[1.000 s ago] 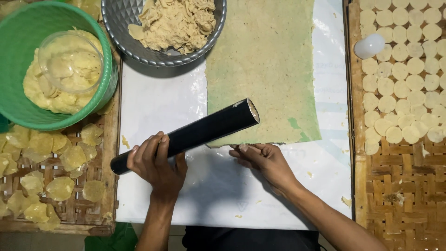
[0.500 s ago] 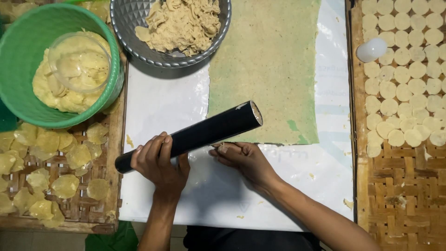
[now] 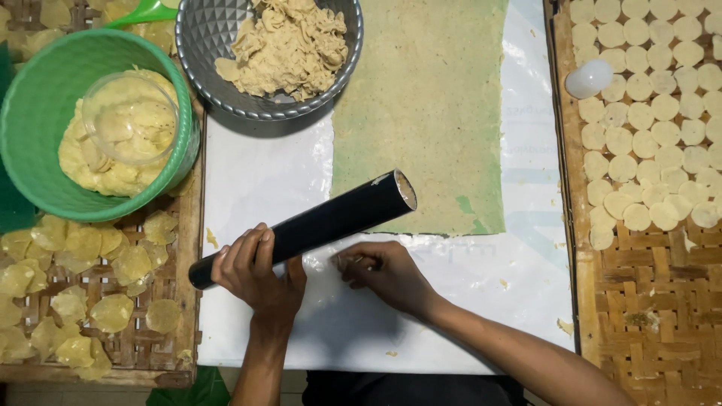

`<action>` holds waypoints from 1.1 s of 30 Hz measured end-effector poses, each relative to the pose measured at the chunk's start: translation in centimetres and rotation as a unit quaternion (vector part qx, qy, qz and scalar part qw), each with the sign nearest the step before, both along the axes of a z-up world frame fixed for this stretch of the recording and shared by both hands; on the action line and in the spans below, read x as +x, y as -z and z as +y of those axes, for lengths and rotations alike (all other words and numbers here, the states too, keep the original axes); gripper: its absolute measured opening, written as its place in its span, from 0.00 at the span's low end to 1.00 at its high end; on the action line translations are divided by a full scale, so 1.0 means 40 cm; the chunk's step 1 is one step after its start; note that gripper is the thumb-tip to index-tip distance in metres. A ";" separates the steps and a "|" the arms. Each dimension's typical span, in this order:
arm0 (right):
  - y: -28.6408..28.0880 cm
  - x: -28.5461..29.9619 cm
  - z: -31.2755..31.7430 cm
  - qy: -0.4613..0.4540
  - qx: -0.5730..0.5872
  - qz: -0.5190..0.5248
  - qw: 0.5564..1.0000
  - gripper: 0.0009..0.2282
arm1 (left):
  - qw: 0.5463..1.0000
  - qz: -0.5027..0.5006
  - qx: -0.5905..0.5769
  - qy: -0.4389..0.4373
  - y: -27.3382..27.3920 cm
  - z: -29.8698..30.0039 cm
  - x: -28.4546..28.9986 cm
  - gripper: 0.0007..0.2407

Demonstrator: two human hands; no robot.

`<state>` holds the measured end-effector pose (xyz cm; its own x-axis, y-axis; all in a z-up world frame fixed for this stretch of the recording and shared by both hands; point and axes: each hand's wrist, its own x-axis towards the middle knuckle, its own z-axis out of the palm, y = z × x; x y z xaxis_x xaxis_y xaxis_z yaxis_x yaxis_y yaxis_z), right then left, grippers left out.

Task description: Rolling out a sheet of dough and using a circular mold to cut out numerous small snack discs.

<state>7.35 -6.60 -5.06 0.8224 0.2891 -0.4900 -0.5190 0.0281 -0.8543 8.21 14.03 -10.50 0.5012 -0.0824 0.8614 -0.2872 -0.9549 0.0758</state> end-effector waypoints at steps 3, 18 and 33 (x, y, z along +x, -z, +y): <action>-0.019 -0.026 -0.034 -0.005 -0.070 -0.182 0.981 0.06 | 1.000 -0.004 -0.004 0.000 -0.005 -0.002 0.002 0.13; -0.015 -0.003 -0.335 0.064 -0.378 -0.320 0.866 0.05 | 0.992 0.127 -0.011 0.003 -0.048 -0.010 -0.038 0.15; -0.044 0.048 -0.345 -0.106 -0.479 -0.399 0.775 0.12 | 0.993 0.122 0.008 0.002 -0.023 -0.006 -0.034 0.16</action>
